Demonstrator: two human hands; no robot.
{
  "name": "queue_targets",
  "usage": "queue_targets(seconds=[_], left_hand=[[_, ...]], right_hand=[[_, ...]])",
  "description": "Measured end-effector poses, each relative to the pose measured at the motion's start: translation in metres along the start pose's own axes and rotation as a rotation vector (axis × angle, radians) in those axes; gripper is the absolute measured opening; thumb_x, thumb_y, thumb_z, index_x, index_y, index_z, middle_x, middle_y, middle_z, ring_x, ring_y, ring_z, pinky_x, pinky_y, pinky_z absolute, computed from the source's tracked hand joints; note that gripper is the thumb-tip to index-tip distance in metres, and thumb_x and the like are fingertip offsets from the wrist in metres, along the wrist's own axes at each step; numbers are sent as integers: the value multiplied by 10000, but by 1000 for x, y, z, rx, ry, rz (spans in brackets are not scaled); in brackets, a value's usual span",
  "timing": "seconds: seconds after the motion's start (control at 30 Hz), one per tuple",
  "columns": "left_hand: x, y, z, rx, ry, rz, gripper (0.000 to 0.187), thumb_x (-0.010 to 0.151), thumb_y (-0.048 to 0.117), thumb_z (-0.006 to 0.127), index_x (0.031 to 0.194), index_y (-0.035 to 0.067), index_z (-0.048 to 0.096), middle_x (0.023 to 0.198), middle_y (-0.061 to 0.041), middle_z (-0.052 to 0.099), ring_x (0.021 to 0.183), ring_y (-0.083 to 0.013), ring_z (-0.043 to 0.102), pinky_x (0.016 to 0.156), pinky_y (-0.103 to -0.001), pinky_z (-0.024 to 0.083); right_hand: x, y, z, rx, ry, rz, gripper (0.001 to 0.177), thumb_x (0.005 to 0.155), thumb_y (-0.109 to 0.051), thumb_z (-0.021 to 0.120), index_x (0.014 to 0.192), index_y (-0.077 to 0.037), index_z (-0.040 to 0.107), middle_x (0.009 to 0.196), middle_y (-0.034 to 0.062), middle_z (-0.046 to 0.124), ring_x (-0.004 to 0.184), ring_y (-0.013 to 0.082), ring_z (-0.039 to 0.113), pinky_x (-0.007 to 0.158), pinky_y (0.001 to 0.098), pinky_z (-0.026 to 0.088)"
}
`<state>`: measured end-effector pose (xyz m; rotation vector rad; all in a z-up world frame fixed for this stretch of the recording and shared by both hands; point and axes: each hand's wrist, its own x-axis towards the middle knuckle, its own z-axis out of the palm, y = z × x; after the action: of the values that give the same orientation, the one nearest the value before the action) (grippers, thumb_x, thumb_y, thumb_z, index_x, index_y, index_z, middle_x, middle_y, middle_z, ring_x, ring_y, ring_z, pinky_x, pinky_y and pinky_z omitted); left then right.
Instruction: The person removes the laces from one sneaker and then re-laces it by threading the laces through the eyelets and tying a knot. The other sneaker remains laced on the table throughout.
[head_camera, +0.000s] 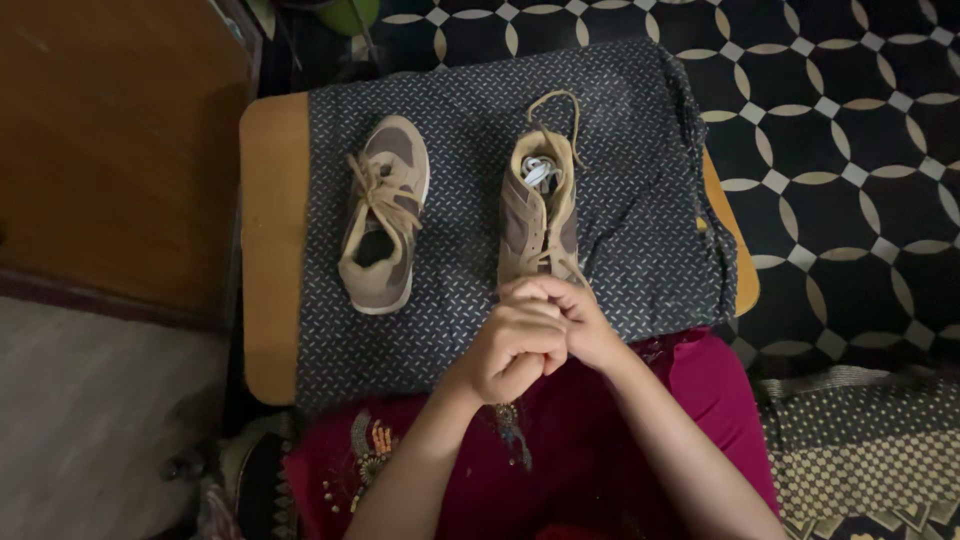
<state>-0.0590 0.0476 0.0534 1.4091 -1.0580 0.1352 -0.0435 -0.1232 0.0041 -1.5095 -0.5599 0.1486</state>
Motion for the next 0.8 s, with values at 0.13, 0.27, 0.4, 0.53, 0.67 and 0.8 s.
queue_targets(seconds=[0.13, 0.27, 0.4, 0.53, 0.67, 0.8], left_hand=[[9, 4, -4, 156, 82, 38, 130, 766, 1, 491, 723, 93, 573, 710, -14, 586, 706, -193, 541, 928, -351, 381], [19, -4, -11, 463, 333, 6, 236, 864, 22, 497, 1061, 14, 627, 1042, -114, 686, 951, -312, 641, 981, -439, 360], [12, -26, -31, 668, 421, -169, 361, 930, 38, 592, 1290, 19, 615, 1262, -144, 664, 1159, -361, 628, 1061, -452, 418], [5, -57, -31, 661, 376, -325, 268, 878, -14, 640, 1136, 58, 651, 1026, -80, 708, 943, -272, 687, 888, -406, 490], [3, -77, -19, 676, 381, -310, 208, 890, 7, 666, 1092, 53, 647, 979, -81, 703, 863, -266, 684, 806, -394, 497], [1, -82, -10, 494, 434, -444, 110, 897, 51, 702, 1000, 37, 665, 858, -79, 690, 669, -203, 666, 636, -326, 505]], right_hand=[[-5, 19, -16, -473, 151, -100, 312, 770, 30, 700, 1080, -6, 702, 1063, 40, 721, 898, 172, 705, 777, 271, 542], [10, 33, -37, -520, 521, 47, 168, 993, -134, 665, 1034, 23, 707, 907, 105, 621, 744, 174, 601, 666, 279, 472], [20, 22, -53, 224, 491, -22, 465, 1118, -388, 494, 1262, 24, 653, 1089, 112, 706, 859, 163, 637, 723, 284, 509], [24, 17, -48, 246, 433, 52, 548, 1105, -397, 498, 1300, 106, 592, 1180, 183, 687, 949, 227, 656, 780, 353, 541], [24, 23, -49, 394, 373, 5, 645, 1104, -507, 410, 1258, 89, 603, 1194, 191, 673, 1011, 258, 687, 885, 395, 580], [21, 27, -47, 312, 388, -21, 646, 1112, -516, 403, 1192, 85, 627, 1152, 185, 658, 1022, 270, 691, 909, 405, 588]])
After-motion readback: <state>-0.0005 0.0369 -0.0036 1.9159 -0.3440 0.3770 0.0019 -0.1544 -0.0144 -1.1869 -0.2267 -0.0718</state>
